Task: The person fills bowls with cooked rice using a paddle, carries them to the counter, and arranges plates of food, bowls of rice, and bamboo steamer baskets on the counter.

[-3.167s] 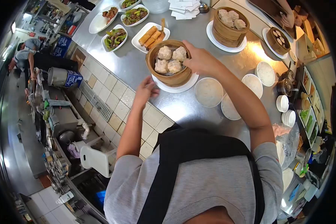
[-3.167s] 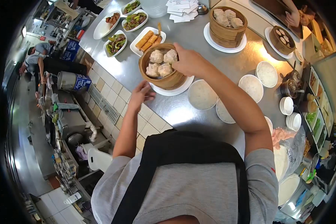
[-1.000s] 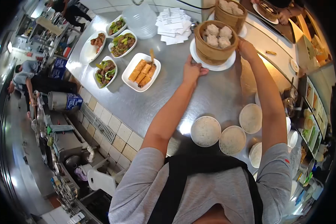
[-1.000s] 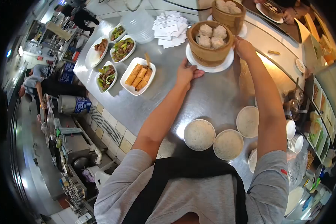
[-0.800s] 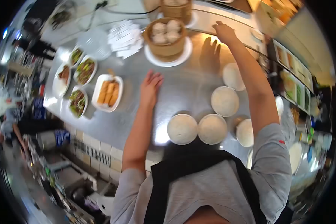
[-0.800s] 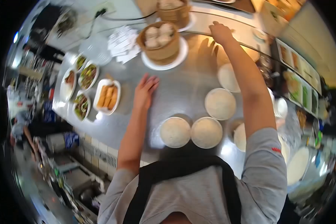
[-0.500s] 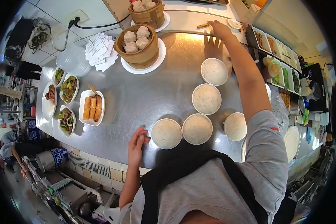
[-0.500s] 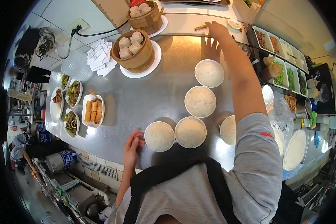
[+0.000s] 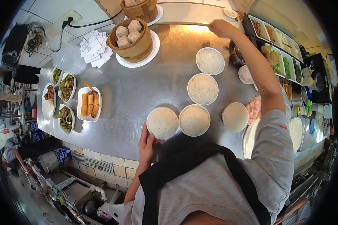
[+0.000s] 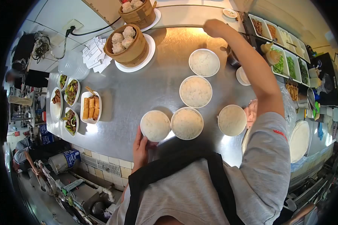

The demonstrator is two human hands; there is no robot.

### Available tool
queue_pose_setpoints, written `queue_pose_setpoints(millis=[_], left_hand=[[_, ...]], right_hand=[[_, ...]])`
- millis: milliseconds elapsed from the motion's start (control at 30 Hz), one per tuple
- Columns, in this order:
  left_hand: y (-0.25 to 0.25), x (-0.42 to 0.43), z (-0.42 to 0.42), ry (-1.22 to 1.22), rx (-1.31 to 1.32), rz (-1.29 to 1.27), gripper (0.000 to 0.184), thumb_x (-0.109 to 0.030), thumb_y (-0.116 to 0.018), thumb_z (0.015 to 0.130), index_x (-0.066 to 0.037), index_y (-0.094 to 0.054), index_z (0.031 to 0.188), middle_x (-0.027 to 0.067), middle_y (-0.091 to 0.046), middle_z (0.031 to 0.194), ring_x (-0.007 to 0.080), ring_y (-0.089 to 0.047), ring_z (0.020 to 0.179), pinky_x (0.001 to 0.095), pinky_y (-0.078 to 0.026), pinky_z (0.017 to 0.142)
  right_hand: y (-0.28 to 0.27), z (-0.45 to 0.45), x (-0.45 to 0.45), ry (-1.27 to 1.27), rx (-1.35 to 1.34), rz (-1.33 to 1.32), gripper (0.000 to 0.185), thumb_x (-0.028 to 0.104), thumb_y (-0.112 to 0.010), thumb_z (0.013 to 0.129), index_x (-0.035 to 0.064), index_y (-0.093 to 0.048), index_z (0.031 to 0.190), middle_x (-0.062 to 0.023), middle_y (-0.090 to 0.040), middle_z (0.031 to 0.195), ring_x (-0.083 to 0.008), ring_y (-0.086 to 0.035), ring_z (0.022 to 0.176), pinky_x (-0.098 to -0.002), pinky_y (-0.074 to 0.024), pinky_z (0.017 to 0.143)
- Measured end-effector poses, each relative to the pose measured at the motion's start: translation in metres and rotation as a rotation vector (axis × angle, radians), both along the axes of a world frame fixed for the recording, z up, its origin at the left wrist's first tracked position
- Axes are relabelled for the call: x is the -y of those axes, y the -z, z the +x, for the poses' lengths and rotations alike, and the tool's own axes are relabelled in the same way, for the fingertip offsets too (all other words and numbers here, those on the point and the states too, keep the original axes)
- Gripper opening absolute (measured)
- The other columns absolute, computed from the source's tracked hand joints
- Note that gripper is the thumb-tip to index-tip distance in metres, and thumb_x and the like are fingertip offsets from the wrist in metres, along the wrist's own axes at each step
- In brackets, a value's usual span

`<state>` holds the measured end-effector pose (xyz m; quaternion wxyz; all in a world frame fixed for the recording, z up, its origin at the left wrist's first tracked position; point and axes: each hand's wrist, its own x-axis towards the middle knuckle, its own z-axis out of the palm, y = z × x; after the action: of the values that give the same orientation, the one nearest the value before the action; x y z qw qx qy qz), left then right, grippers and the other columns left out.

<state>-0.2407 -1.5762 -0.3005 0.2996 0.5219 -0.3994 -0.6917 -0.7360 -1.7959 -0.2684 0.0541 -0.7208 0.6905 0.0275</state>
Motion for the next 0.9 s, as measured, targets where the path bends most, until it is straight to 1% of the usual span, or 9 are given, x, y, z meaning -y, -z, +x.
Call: queue_pose_setpoints(millis=[33,100,233,400,567,700,767,833,900], left_hand=[[0.0,0.008,-0.006,0.001,0.002,-0.006,0.054,-0.004,-0.039,0.09,-0.007,-0.022,0.142,0.0115,-0.048,0.125,0.0185,-0.059,0.091,0.0286,-0.051,0.076],[0.001,0.036,-0.026,-0.01,-0.063,-0.036,0.052,-0.002,-0.036,0.089,-0.006,-0.026,0.14,0.0136,-0.048,0.124,0.0224,-0.06,0.094,0.0304,-0.054,0.075],[0.0,0.113,-0.09,0.102,-0.131,-0.153,0.045,-0.002,-0.033,0.089,-0.003,-0.033,0.134,0.0148,-0.052,0.117,0.0232,-0.061,0.091,0.0324,-0.056,0.071],[0.018,0.208,-0.202,0.106,-0.125,-0.246,0.038,-0.004,-0.033,0.088,-0.005,-0.041,0.125,0.016,-0.058,0.107,0.0232,-0.065,0.076,0.0317,-0.057,0.063],[0.015,0.284,-0.282,0.071,-0.146,-0.225,0.037,-0.002,-0.033,0.086,-0.004,-0.038,0.123,0.0189,-0.057,0.105,0.0277,-0.065,0.072,0.0318,-0.057,0.059],[0.008,0.286,-0.292,-0.06,-0.142,-0.2,0.049,-0.003,-0.037,0.086,-0.003,-0.029,0.134,0.0157,-0.053,0.11,0.0201,-0.061,0.076,0.0249,-0.047,0.05],[0.011,0.28,-0.276,0.066,-0.207,-0.392,0.049,-0.007,-0.04,0.089,-0.003,-0.028,0.137,0.011,-0.055,0.104,0.0142,-0.056,0.073,0.0243,-0.044,0.054],[0.011,0.252,-0.242,0.149,-0.27,-0.207,0.044,-0.012,-0.046,0.091,-0.002,-0.036,0.132,0.0078,-0.056,0.1,0.0111,-0.054,0.071,0.0241,-0.045,0.06],[0.022,0.216,-0.204,0.29,-0.103,-0.313,0.039,-0.01,-0.045,0.09,-0.004,-0.044,0.129,-0.0002,-0.052,0.071,0.008,-0.046,0.061,0.0221,-0.039,0.051]], right_hand=[[-0.027,0.02,-0.028,0.152,0.223,0.262,0.028,0.019,-0.043,0.086,-0.0017,-0.061,0.078,-0.0135,-0.064,0.072,-0.0211,-0.065,0.061,-0.0349,-0.0499,0.051],[-0.017,0.023,-0.072,0.216,0.43,0.215,0.03,0.022,-0.042,0.089,-0.0029,-0.06,0.089,-0.0104,-0.062,0.068,-0.019,-0.062,0.051,-0.0317,-0.0491,0.047],[-0.022,0.045,-0.137,0.436,1.023,0.359,0.038,0.012,-0.039,0.089,0.0034,-0.048,0.125,-0.0155,-0.061,0.1,-0.0221,-0.064,0.059,-0.0301,-0.0534,0.05],[-0.004,0.065,-0.158,0.675,1.434,0.304,0.044,0.008,-0.039,0.088,0.0085,-0.041,0.132,-0.0129,-0.062,0.1,-0.0212,-0.065,0.069,-0.0305,-0.0555,0.057],[0.0,0.071,-0.147,0.729,1.511,0.246,0.045,0.006,-0.04,0.085,0.0101,-0.043,0.13,-0.0118,-0.064,0.09,-0.0184,-0.065,0.068,-0.0288,-0.0557,0.057],[0.012,0.069,-0.123,0.764,1.514,0.189,0.048,0.0,-0.033,0.083,0.0082,-0.044,0.128,-0.0159,-0.062,0.092,-0.022,-0.064,0.063,-0.0314,-0.0556,0.054],[0.02,0.065,-0.101,0.755,1.528,0.075,0.047,0.0,-0.032,0.083,0.0067,-0.044,0.128,-0.0166,-0.062,0.092,-0.0214,-0.064,0.062,-0.0301,-0.0549,0.049],[0.02,0.062,-0.075,0.767,1.51,-0.02,0.048,-0.001,-0.032,0.082,0.0024,-0.041,0.128,-0.0186,-0.062,0.091,-0.0226,-0.065,0.064,-0.0291,-0.0564,0.05],[0.022,0.058,-0.05,0.771,1.514,-0.126,0.048,-0.002,-0.031,0.081,-0.0003,-0.04,0.128,-0.0198,-0.061,0.092,-0.0237,-0.065,0.063,-0.0289,-0.0562,0.047]])
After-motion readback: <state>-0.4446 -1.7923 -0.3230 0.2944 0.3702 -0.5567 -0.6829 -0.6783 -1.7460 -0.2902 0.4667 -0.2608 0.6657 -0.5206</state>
